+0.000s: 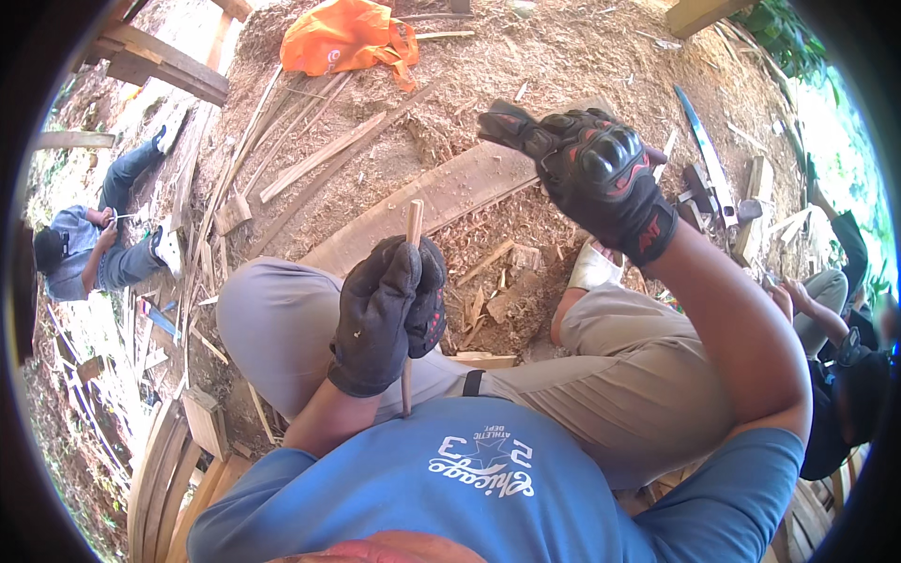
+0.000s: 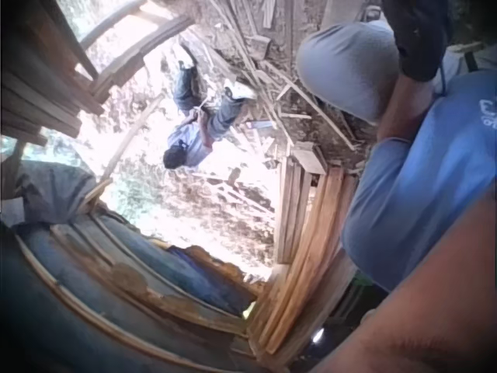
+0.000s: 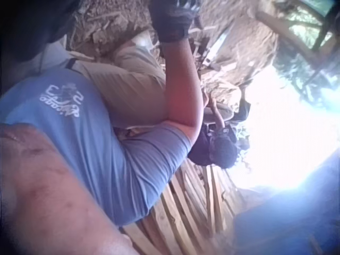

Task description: The person sits on the ground and uses a sanding block to smooth and sharpen a small wooden stick. They hold the stick with one hand and rub it against the sanding block with the other, occasionally rotating the stick to work on different sides.

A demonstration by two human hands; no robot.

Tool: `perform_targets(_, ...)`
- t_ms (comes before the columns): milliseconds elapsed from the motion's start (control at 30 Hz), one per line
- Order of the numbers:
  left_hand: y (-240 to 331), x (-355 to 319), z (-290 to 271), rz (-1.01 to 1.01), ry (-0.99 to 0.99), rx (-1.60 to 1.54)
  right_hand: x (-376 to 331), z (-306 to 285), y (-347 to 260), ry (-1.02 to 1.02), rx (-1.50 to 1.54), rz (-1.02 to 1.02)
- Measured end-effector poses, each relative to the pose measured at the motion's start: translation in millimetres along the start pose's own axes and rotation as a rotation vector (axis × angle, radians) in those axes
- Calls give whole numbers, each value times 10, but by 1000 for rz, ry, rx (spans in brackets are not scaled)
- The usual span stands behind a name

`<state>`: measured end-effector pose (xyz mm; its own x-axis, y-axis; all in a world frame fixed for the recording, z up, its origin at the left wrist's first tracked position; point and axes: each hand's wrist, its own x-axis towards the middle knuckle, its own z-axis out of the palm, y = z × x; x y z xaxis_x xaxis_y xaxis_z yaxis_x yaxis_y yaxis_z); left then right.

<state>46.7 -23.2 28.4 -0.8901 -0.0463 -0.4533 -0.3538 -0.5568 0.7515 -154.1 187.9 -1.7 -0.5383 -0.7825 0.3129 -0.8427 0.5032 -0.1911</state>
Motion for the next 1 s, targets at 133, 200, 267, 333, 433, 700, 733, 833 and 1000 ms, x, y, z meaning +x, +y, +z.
perform_targets(133, 2, 0, 26, -24, -41, 40, 184, -307, -484, 31, 76, -105)
perform_targets(200, -4, 13, 45, 11, -52, 112, 254, -302, -603, 143, 159, -221)
perform_targets(267, -65, 16, -64, 17, -129, 3, 299, -254, -678, 206, 174, -324)
perform_targets(333, -34, 4, -82, 34, -101, -69, 277, -223, -692, 212, 164, -365)
perform_targets(433, 81, 57, -196, 206, -92, -165, 128, -195, -641, 124, 162, -401)
perform_targets(700, 144, -21, -148, 77, -67, -95, 208, -190, -470, 16, 329, -3)
perform_targets(733, 163, -28, -126, 60, -95, -61, 239, -182, -476, 112, 268, -54)
perform_targets(833, 103, 1, -122, 37, -195, -31, 400, -400, -561, 34, 346, -125)
perform_targets(1000, 24, 8, -73, 36, -184, -40, 370, -365, -681, -75, 382, -211)
